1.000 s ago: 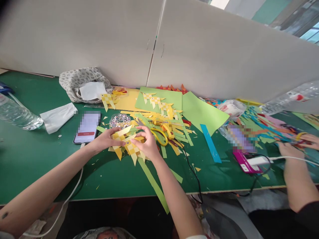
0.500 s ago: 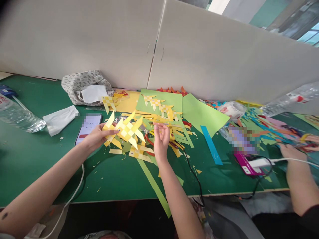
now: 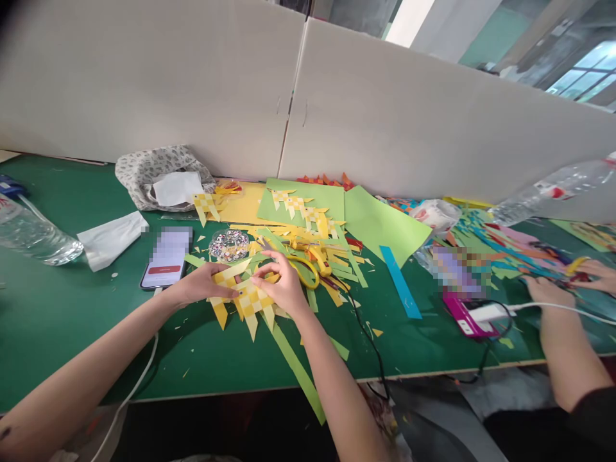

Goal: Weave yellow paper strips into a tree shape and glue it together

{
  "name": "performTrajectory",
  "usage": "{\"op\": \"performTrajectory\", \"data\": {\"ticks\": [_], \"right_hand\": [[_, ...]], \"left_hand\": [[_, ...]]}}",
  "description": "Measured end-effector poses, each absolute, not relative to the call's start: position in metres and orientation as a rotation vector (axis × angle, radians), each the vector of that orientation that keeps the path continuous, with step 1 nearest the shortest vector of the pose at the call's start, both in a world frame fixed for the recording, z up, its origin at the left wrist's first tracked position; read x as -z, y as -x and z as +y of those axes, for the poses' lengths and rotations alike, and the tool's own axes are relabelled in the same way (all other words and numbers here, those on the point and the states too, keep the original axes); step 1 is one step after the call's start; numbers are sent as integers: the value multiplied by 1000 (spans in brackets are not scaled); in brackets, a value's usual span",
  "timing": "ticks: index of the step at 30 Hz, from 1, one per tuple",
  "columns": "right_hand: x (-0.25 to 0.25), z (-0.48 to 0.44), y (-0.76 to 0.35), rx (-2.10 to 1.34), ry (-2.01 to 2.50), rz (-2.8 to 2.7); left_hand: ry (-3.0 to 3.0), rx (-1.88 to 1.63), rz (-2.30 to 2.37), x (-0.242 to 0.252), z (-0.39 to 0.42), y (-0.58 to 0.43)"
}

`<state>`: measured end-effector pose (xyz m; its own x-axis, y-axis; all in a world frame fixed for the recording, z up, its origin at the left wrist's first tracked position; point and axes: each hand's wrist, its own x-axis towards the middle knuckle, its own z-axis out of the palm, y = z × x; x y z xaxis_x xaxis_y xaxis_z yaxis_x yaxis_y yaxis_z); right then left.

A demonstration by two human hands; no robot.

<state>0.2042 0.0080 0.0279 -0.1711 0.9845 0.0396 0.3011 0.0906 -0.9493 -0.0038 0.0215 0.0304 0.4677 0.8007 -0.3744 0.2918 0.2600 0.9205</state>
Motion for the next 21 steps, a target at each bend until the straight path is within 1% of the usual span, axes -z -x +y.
{"op": "performTrajectory", "data": {"ticks": [2, 5, 9, 11, 13, 15, 17, 19, 21], "right_hand": [[-27, 9, -205, -1090, 1320, -1520], [-26, 12, -208, -1001, 1310, -1262], [-25, 19, -217, -774, 1188, -893], [-26, 22, -221, -663, 1150, -785], [-27, 21, -223, -611, 1142, -757], [-28, 19, -222, -624, 1166, -846], [-28, 15, -220, -681, 1251, -1089], [-27, 12, -217, -698, 1363, -1486], [-24, 10, -214, -600, 1427, -1915]], "left_hand": [[-1299, -456, 1082, -29, 22, 4], [-1291, -467, 1035, -29, 22, 4], [-1224, -488, 1024, -31, 22, 7], [-1136, -564, 959, -32, 23, 11], [-980, -746, 852, -32, 24, 16], [-805, -971, 775, -31, 26, 20], [-660, -1144, 749, -31, 29, 22], [-548, -1240, 753, -30, 33, 23], [-471, -1279, 778, -30, 36, 23]]}}
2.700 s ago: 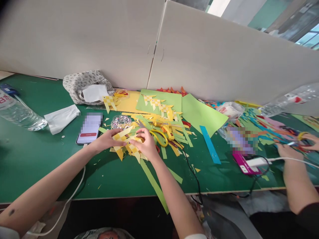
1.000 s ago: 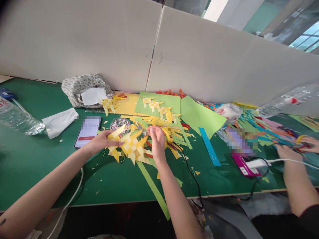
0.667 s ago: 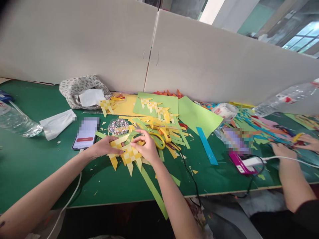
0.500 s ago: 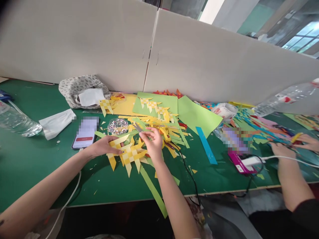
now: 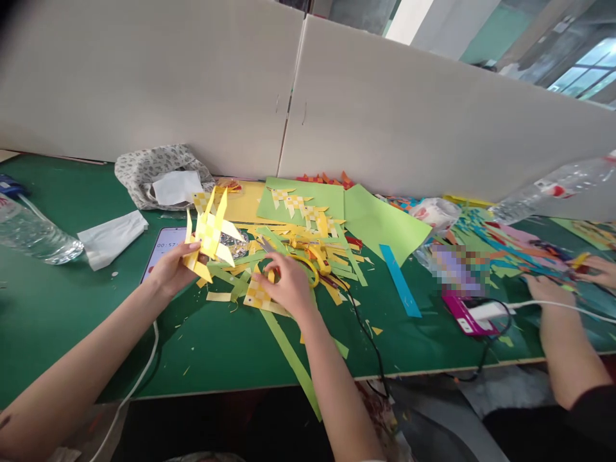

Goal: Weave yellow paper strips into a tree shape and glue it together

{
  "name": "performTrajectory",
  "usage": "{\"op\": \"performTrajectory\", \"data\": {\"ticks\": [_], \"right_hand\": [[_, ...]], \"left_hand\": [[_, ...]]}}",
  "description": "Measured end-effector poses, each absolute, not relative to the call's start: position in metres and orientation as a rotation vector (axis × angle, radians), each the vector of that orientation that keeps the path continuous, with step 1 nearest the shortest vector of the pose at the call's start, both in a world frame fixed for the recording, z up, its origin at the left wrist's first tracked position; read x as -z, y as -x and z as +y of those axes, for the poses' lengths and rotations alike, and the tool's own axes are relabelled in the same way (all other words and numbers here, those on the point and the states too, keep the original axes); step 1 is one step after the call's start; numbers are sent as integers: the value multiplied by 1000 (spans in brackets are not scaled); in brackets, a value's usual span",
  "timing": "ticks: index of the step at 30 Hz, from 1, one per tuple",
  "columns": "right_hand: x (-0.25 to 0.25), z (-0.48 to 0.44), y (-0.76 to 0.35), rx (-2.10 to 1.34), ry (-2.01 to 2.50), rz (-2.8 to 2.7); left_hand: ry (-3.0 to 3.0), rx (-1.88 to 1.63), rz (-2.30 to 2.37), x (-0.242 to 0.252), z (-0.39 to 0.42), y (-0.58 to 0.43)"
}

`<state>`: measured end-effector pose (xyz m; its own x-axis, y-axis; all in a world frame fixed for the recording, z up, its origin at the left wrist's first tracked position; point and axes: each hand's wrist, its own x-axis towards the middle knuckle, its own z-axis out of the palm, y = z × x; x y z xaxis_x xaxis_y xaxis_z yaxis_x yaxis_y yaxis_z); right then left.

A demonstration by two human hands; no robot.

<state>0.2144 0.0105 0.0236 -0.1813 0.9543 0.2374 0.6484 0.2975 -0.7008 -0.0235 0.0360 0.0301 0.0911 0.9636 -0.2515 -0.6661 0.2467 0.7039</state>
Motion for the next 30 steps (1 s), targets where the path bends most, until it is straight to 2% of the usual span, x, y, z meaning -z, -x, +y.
{"op": "performTrajectory", "data": {"ticks": [3, 6, 10, 15, 21, 25, 30], "right_hand": [[-18, 10, -212, -341, 1444, -2259], [-16, 11, -210, -208, 1442, -2303], [-15, 12, -209, -245, 1394, -2205], [-16, 15, -214, -355, 1410, -1807], [-31, 11, -214, -866, 1186, -1278], [-30, 12, -208, -1166, 1217, -1238], [-29, 11, -210, -1327, 1207, -1262]], "left_hand": [[-490, -1245, 872, -31, 38, 22], [-617, -1127, 1009, -32, 37, 19], [-744, -992, 1097, -34, 33, 15], [-734, -969, 1109, -35, 32, 14], [-866, -880, 1113, -30, 28, 9], [-1044, -701, 1077, -28, 23, 4], [-1099, -614, 977, -35, 21, 9]]}}
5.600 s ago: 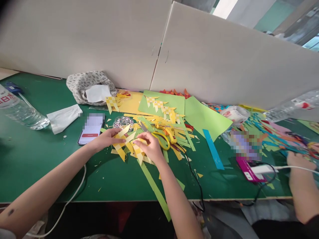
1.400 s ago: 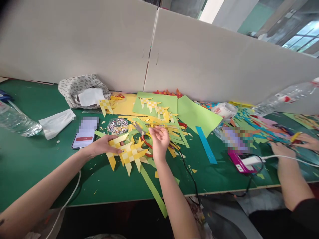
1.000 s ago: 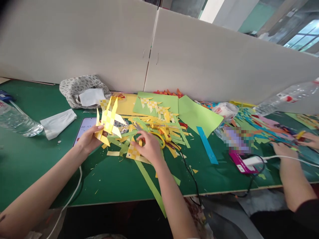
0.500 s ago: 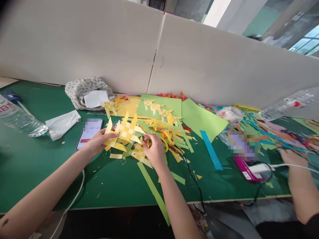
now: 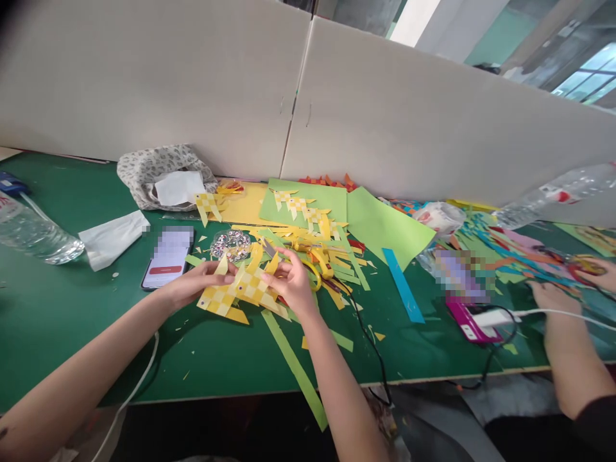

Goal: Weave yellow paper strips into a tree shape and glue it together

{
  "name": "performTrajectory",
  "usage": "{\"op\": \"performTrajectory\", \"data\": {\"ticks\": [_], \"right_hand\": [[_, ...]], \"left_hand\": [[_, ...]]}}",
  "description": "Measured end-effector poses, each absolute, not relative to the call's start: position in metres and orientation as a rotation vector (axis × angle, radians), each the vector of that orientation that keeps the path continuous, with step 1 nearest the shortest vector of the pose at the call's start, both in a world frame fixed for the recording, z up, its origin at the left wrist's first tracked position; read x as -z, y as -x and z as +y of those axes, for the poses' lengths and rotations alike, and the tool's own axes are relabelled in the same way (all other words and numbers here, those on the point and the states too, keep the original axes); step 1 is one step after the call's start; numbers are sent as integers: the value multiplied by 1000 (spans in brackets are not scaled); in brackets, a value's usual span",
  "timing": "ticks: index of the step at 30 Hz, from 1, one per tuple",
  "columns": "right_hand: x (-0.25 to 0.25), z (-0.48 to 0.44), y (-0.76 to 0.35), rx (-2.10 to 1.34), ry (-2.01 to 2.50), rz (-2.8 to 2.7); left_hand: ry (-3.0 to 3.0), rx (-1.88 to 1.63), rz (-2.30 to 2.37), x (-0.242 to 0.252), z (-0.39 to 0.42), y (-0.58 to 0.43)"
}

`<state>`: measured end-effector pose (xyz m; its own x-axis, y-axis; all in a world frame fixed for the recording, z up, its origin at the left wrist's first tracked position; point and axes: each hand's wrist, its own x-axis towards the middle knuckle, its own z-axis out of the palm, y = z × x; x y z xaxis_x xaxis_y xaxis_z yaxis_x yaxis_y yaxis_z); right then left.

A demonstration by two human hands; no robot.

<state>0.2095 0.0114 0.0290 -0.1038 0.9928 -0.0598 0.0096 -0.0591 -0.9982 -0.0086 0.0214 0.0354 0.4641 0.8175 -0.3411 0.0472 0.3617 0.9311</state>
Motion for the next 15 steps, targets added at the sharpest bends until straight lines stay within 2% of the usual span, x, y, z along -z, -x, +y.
{"op": "performTrajectory", "data": {"ticks": [5, 9, 12, 15], "right_hand": [[-29, 6, -210, -1461, 1131, -1513], [-25, 3, -203, -1351, 1179, -1609], [-23, 8, -207, -991, 1252, -1546], [-20, 20, -226, -410, 1418, -1379]], "left_hand": [[-1086, -436, 863, -38, 22, 10], [-1251, -340, 925, -30, 20, 4], [-1249, -425, 998, -25, 21, 2], [-1194, -559, 1151, -25, 25, 5]]}}
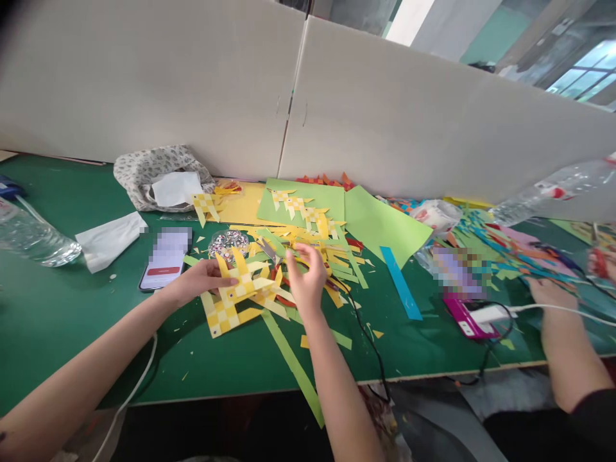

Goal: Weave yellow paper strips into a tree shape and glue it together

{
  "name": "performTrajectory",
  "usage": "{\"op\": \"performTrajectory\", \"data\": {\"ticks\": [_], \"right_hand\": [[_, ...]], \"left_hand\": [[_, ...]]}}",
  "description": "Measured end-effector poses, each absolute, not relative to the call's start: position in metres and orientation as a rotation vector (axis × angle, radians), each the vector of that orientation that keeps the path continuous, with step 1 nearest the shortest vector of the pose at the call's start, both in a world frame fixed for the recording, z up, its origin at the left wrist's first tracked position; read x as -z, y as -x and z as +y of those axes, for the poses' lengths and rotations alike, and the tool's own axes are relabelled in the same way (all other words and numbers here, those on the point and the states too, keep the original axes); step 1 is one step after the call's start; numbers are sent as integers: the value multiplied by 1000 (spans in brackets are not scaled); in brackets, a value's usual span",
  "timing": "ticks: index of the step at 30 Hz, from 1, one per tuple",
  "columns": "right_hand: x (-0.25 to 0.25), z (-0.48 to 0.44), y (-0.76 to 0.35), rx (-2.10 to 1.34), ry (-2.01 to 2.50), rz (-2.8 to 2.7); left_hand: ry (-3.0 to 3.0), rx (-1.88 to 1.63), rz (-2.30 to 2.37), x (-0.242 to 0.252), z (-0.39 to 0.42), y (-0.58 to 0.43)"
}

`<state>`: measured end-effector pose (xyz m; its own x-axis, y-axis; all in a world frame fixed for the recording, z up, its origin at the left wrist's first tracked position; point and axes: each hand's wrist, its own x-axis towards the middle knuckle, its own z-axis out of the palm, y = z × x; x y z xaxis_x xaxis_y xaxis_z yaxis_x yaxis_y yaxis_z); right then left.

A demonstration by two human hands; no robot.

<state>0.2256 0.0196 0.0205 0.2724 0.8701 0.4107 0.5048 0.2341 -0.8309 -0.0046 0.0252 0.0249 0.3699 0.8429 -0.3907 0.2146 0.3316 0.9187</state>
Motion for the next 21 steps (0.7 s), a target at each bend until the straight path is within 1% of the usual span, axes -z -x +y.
{"op": "performTrajectory", "data": {"ticks": [2, 5, 8, 13, 17, 21], "right_hand": [[-17, 28, -242, -94, 1602, -1329], [-8, 38, -261, 30, 1876, -1411], [-2, 42, -266, 46, 2063, -1462], [-4, 44, -264, -51, 2198, -1410], [-4, 47, -266, -102, 2189, -1345], [1, 48, -267, -33, 2110, -1334]], "left_hand": [[-1163, -614, 1227, -26, 28, 7], [-1136, -653, 1256, -25, 29, 8], [-1115, -655, 1240, -22, 28, 7], [-1110, -627, 1210, -23, 28, 6], [-1091, -635, 1206, -21, 29, 6], [-1084, -644, 1210, -18, 29, 7]]}}
